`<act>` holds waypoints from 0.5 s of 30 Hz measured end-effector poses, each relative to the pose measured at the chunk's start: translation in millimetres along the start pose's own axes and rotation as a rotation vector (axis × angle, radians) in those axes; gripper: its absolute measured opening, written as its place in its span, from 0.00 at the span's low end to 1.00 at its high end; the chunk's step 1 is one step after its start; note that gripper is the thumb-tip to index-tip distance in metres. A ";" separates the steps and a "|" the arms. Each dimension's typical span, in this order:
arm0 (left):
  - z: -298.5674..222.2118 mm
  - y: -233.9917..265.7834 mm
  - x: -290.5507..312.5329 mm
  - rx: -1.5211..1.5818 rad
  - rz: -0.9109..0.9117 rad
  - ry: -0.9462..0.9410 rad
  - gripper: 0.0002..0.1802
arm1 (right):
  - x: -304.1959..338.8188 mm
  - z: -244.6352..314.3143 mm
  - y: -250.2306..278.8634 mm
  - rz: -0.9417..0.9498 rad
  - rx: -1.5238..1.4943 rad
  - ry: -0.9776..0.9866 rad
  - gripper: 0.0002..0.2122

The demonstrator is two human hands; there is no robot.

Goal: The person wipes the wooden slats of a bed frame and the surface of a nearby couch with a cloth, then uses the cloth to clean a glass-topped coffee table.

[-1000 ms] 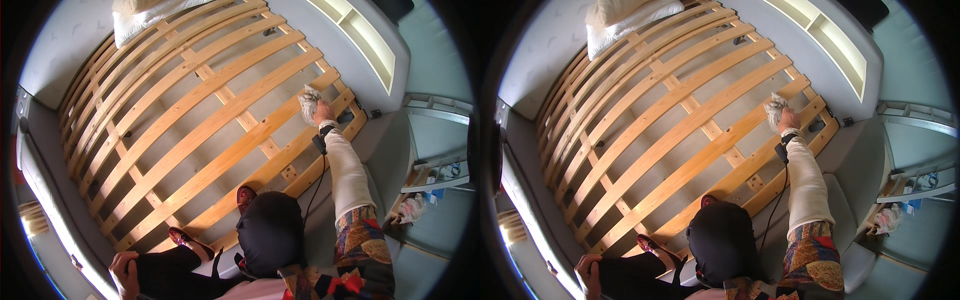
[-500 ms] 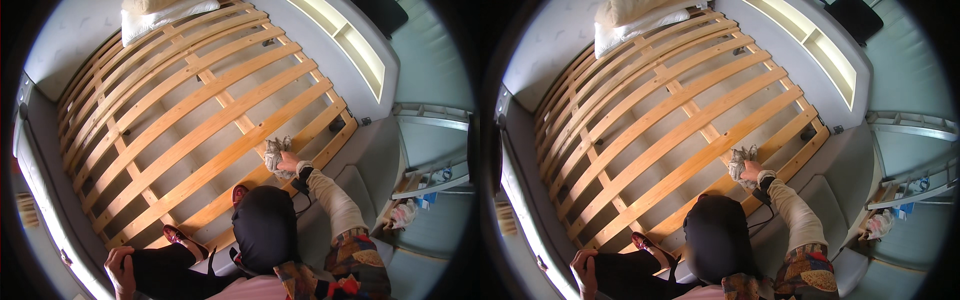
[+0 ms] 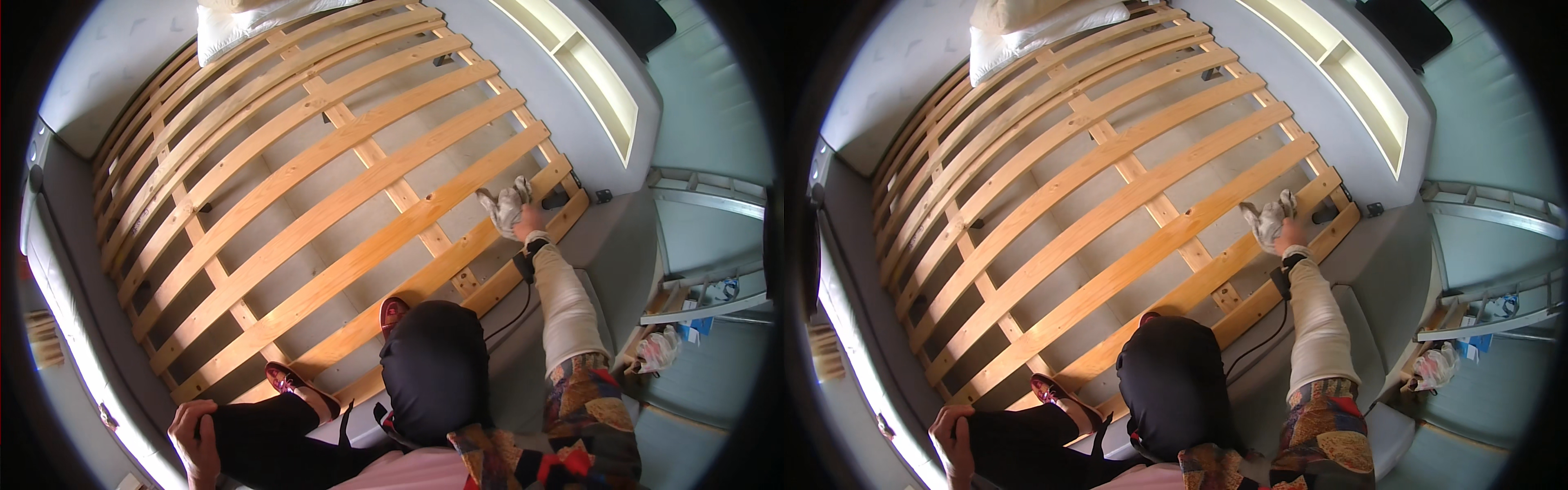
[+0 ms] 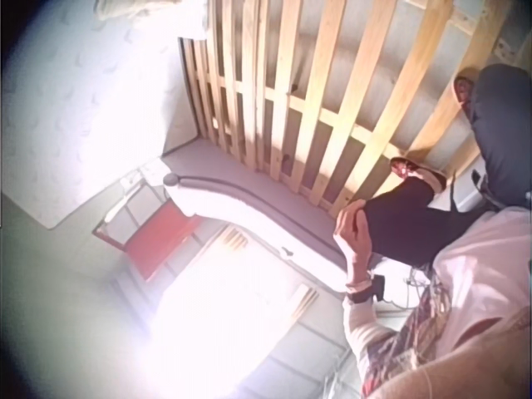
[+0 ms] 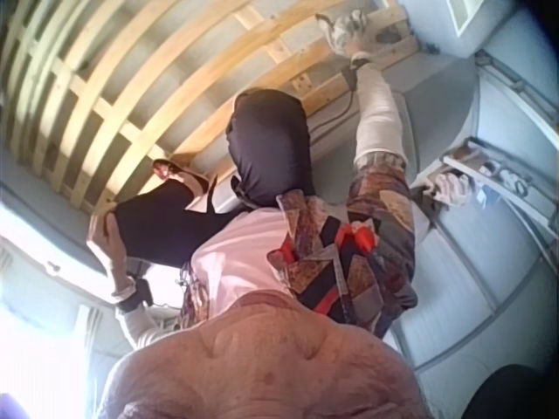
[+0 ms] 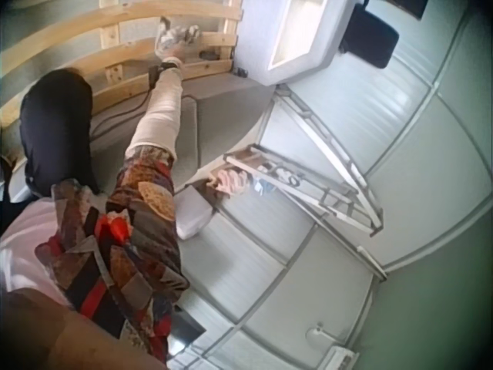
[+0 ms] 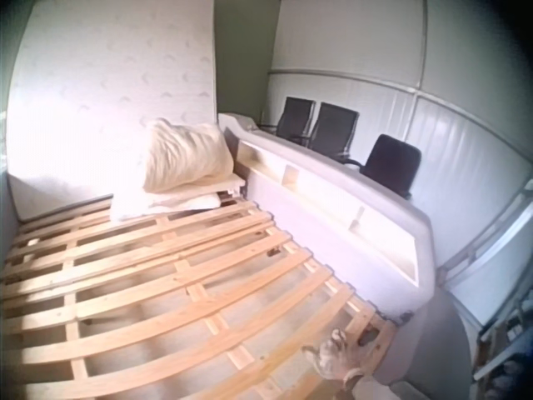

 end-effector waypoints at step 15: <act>-2.3 0.6 3.9 -0.017 0.004 0.003 0.09 | 63.7 55.9 11.6 0.597 -0.560 0.563 0.24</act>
Point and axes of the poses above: each hand's wrist, its own x-axis away from the middle knuckle, its own y-axis out of the back of the hand, z = x × y, the point moved 4 cm from there along -x, towards the middle knuckle, and after that the axes turned 11 degrees about x, right-handed, at the moved point
